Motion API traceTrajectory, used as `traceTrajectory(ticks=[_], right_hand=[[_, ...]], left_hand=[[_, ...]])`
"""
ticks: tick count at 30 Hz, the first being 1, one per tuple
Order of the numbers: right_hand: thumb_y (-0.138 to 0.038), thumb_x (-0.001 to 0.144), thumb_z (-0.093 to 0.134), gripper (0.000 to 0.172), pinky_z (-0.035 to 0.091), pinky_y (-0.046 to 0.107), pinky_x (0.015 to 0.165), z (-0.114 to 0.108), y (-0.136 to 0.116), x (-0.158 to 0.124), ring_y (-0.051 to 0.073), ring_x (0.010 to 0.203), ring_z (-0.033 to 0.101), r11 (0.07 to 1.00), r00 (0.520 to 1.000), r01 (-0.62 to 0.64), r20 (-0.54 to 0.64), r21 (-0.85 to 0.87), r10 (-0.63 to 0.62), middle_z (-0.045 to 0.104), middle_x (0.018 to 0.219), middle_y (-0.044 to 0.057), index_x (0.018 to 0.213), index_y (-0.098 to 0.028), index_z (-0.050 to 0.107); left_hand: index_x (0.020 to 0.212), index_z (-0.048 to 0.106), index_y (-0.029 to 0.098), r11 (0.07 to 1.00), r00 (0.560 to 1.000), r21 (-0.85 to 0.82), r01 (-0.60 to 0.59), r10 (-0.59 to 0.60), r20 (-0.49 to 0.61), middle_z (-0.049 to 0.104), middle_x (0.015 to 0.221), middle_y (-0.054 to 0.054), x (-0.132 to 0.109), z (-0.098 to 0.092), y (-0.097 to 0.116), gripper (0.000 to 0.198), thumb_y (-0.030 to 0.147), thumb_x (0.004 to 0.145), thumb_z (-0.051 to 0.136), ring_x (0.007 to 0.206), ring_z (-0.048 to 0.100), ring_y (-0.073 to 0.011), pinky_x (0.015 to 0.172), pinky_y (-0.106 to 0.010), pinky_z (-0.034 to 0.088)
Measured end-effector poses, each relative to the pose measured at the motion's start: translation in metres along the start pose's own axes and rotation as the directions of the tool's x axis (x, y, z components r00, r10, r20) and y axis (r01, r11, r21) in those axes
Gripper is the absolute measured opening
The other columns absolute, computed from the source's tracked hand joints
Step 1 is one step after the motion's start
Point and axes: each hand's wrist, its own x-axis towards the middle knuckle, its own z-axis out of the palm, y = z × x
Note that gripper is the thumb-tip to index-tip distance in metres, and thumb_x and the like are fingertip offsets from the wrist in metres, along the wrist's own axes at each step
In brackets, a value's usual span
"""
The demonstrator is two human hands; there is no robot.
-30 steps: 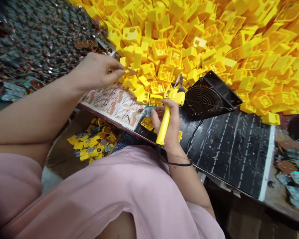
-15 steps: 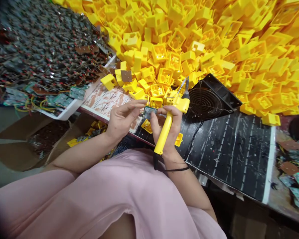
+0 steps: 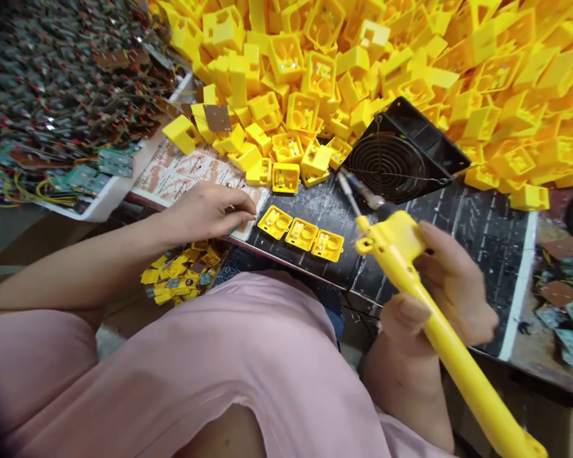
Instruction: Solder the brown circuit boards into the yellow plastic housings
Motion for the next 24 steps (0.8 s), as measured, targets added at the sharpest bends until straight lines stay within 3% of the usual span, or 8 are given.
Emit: traceTrajectory(ticks=[2, 5, 7, 10, 14, 19, 24], right_hand=[[-0.068, 0.091, 0.066, 0.051, 0.066, 0.04, 0.073, -0.003, 0.007, 0.002, 0.026, 0.092, 0.075, 0.999, 0.987, 0.033, -0.158, -0.002, -0.033, 0.07, 0.099, 0.005, 0.11, -0.021, 0.069], [-0.063, 0.101, 0.053, 0.048, 0.062, 0.035, 0.068, -0.007, 0.016, 0.001, 0.021, 0.084, 0.073, 0.995, 0.911, 0.098, -0.402, 0.003, -0.089, 0.067, 0.087, 0.003, 0.099, -0.02, 0.074], [-0.054, 0.105, 0.048, 0.045, 0.059, 0.031, 0.064, -0.008, 0.016, -0.003, 0.017, 0.078, 0.071, 0.994, 0.893, 0.108, -0.442, 0.023, -0.086, 0.067, 0.082, 0.002, 0.096, -0.02, 0.077], [-0.043, 0.094, 0.071, 0.028, 0.057, 0.029, 0.059, -0.005, 0.009, -0.015, 0.017, 0.075, 0.07, 0.995, 0.927, 0.084, -0.37, 0.047, -0.061, 0.075, 0.093, 0.003, 0.109, -0.021, 0.079], [-0.021, 0.076, 0.088, 0.05, 0.057, 0.025, 0.057, 0.003, -0.002, -0.024, 0.013, 0.068, 0.07, 0.98, 0.967, 0.193, -0.177, 0.043, -0.183, 0.078, 0.1, 0.002, 0.125, -0.025, 0.074], [-0.009, 0.074, 0.085, 0.039, 0.059, 0.024, 0.055, 0.017, -0.008, -0.025, 0.015, 0.064, 0.071, 0.943, 0.94, 0.332, -0.08, -0.019, -0.333, 0.076, 0.084, 0.0, 0.108, -0.018, 0.071], [-0.01, 0.074, 0.087, 0.032, 0.054, 0.021, 0.049, 0.022, -0.016, -0.028, 0.014, 0.061, 0.071, 0.905, 0.927, 0.374, 0.056, -0.201, -0.371, 0.075, 0.079, 0.0, 0.092, -0.02, 0.064]], left_hand=[[0.095, 0.082, 0.022, 0.998, 0.999, 0.066, 0.023, -0.025, 0.039, 0.081, 0.085, -0.005, 0.002, 0.005, 0.004, 0.023, 0.026, 0.088, 0.061, 0.081, 0.074, -0.0223, 0.076, -0.033, 0.052], [0.099, 0.082, 0.021, 0.999, 0.998, 0.049, 0.02, -0.023, 0.061, 0.081, 0.088, -0.004, 0.006, 0.006, 0.007, 0.028, 0.028, 0.089, 0.057, 0.084, 0.074, -0.0209, 0.081, -0.032, 0.052], [0.1, 0.081, 0.02, 0.999, 0.997, 0.03, 0.02, -0.022, 0.068, 0.081, 0.09, -0.004, 0.008, 0.005, 0.009, 0.029, 0.029, 0.089, 0.056, 0.085, 0.074, -0.02, 0.082, -0.031, 0.052], [0.097, 0.08, 0.018, 0.997, 0.997, 0.081, 0.019, -0.024, 0.073, 0.081, 0.091, -0.007, 0.011, 0.006, 0.011, 0.03, 0.031, 0.089, 0.054, 0.088, 0.075, -0.0227, 0.081, -0.032, 0.052], [0.097, 0.078, 0.016, 0.984, 0.999, 0.179, -0.014, 0.008, 0.033, 0.079, 0.086, -0.008, 0.014, 0.011, 0.014, 0.034, 0.032, 0.09, 0.049, 0.083, 0.074, -0.0245, 0.076, -0.033, 0.05], [0.092, 0.076, 0.016, 0.955, 0.998, 0.29, -0.062, 0.057, 0.024, 0.077, 0.081, -0.009, 0.02, 0.018, 0.017, 0.032, 0.03, 0.089, 0.047, 0.08, 0.073, -0.0258, 0.073, -0.035, 0.049], [0.09, 0.075, 0.016, 0.919, 0.994, 0.377, -0.112, 0.1, 0.051, 0.075, 0.078, -0.01, 0.024, 0.018, 0.02, 0.032, 0.029, 0.09, 0.046, 0.079, 0.072, -0.0264, 0.069, -0.035, 0.047]])
